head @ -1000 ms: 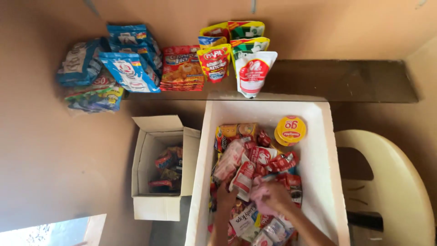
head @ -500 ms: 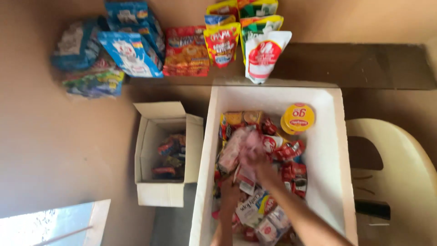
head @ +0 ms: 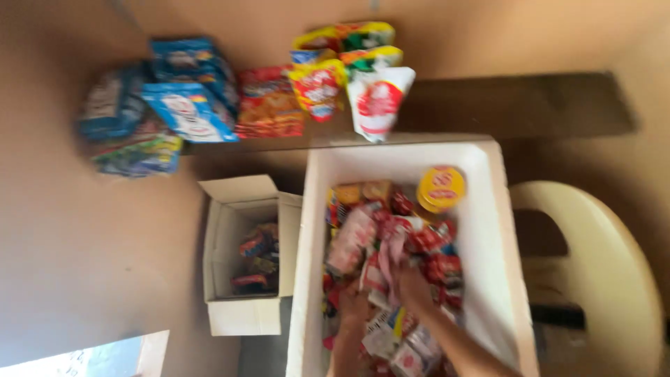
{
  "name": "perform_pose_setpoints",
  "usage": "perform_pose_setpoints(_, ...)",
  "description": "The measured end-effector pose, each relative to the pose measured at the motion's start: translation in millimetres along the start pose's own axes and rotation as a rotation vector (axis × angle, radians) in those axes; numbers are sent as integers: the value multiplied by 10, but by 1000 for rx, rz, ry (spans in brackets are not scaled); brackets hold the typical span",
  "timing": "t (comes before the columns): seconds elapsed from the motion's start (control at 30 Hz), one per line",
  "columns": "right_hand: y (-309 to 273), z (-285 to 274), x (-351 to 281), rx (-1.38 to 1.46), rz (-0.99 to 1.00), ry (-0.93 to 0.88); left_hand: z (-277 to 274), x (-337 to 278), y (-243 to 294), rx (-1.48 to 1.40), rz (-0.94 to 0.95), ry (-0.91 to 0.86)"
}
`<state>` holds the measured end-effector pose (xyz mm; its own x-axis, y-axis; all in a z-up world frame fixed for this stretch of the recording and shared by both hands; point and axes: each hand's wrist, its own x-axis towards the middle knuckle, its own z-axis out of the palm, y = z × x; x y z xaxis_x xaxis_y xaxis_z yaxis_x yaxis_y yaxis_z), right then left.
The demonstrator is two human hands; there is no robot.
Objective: Organizing and stocking various packaged food items from a cooler box onto retail shelves.
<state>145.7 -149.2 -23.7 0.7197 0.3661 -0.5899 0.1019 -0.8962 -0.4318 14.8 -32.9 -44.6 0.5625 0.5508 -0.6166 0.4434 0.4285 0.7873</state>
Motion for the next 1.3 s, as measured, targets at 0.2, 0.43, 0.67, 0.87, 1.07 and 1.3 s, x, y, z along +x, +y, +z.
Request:
perform_pose_setpoints(0.2,599,-181,619,1280,110,-235,137,-793,1273,-489,-84,-179)
perform_pose_setpoints(0.43,-517,-1191,-837,1766,28,-518,298,-1226,1699,537,773,-16)
perform_pose_setpoints(0.67,-56,-931,-569,1539,-79,-458,238,-910,1483,-143,536,-206)
perform_pose_setpoints(0.87,-290,-1114,-678,1134,-337,-271,251,-974,1531,-740,-104,-347)
perform_pose_setpoints(1.07,-621,-1142,-962,679,-540,361,276,-679,1103,-670,-70,-238)
perform_pose_setpoints(1.3,-143,-1035,-662,-196,-478,610,134,-643,695,-405,180,-132)
